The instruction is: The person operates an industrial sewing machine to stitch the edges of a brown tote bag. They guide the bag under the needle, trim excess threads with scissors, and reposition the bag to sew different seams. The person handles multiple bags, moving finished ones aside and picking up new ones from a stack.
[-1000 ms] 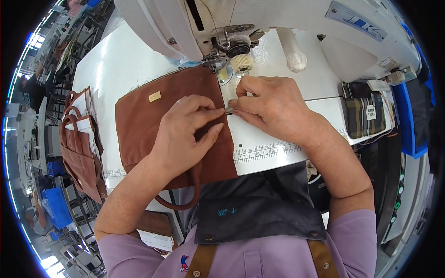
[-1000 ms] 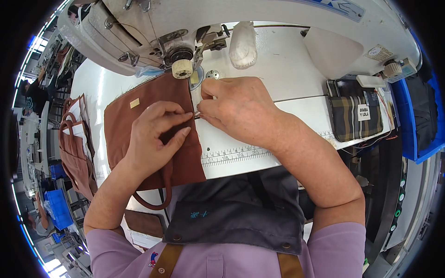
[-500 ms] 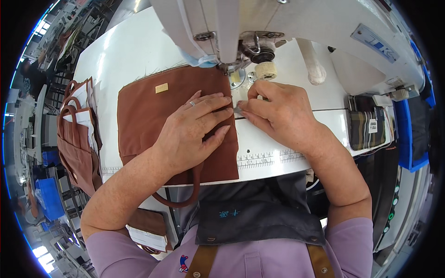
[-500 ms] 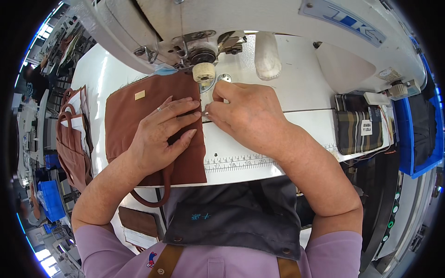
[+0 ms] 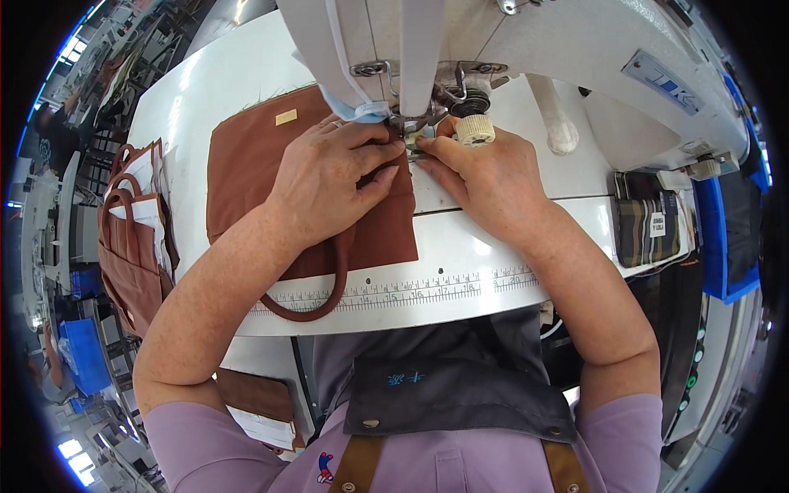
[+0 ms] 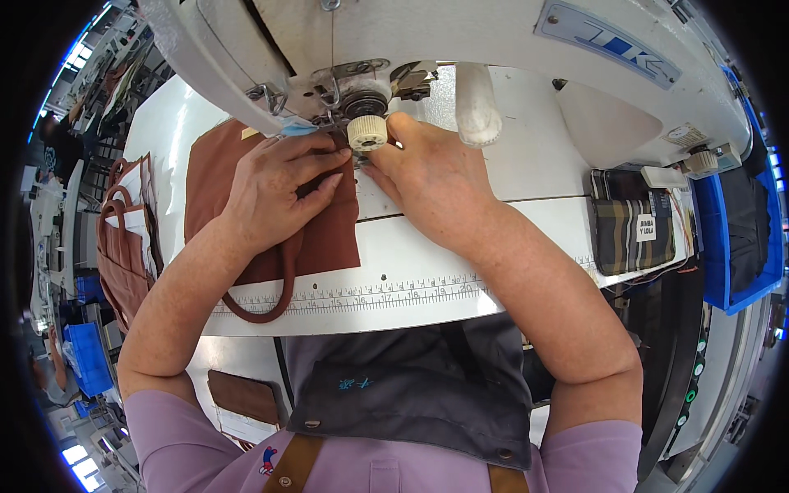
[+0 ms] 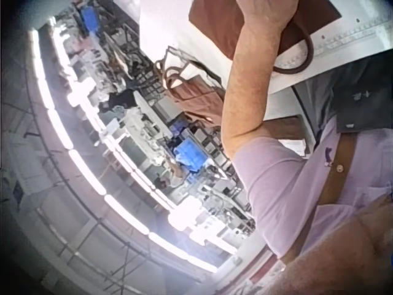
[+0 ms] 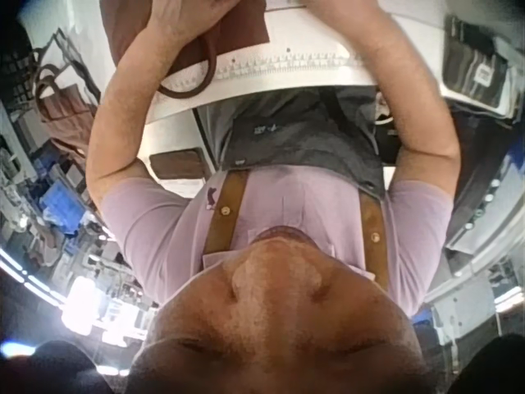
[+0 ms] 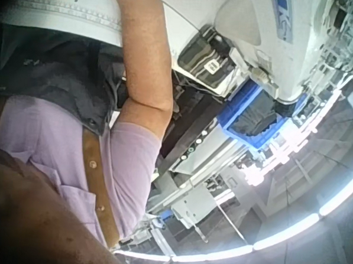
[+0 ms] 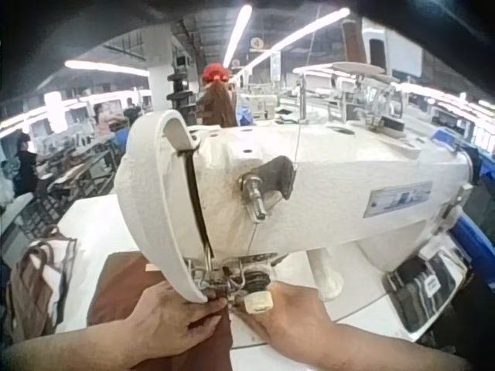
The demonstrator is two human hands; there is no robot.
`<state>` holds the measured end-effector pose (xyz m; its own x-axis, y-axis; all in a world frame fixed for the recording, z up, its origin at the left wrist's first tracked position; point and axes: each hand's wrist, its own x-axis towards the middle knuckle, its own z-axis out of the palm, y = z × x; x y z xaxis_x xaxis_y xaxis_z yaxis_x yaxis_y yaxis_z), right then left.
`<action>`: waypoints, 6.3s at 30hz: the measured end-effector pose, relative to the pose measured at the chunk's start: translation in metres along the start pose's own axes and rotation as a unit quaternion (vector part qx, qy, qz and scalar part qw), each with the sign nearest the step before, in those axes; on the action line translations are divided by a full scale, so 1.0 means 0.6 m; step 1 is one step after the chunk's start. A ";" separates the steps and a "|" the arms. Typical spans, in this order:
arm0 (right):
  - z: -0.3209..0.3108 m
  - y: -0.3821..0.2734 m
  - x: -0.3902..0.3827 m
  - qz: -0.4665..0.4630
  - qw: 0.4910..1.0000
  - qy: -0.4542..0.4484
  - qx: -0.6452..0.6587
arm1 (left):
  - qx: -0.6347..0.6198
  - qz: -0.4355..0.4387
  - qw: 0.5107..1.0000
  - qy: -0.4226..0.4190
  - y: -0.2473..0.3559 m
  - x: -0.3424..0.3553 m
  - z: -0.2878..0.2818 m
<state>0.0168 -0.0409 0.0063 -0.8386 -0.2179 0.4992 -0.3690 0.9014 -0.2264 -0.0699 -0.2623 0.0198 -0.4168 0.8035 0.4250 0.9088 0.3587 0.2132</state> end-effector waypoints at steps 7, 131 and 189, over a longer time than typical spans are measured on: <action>-0.006 0.013 -0.005 0.006 1.000 0.018 0.020 | -0.014 -0.046 0.998 -0.041 0.035 -0.003 -0.022; -0.104 -0.006 -0.224 0.082 0.988 0.128 -0.006 | 0.001 -0.125 0.991 -0.053 0.017 0.011 -0.004; -0.101 -0.068 -0.149 0.019 0.995 0.073 0.066 | 0.158 -0.315 0.900 0.257 0.178 -0.390 -0.118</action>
<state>0.1313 -0.0355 0.0213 -0.7895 -0.1194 0.6021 -0.3956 0.8490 -0.3504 0.1235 -0.4459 0.0055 -0.7314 0.0973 0.6750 0.4154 0.8486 0.3277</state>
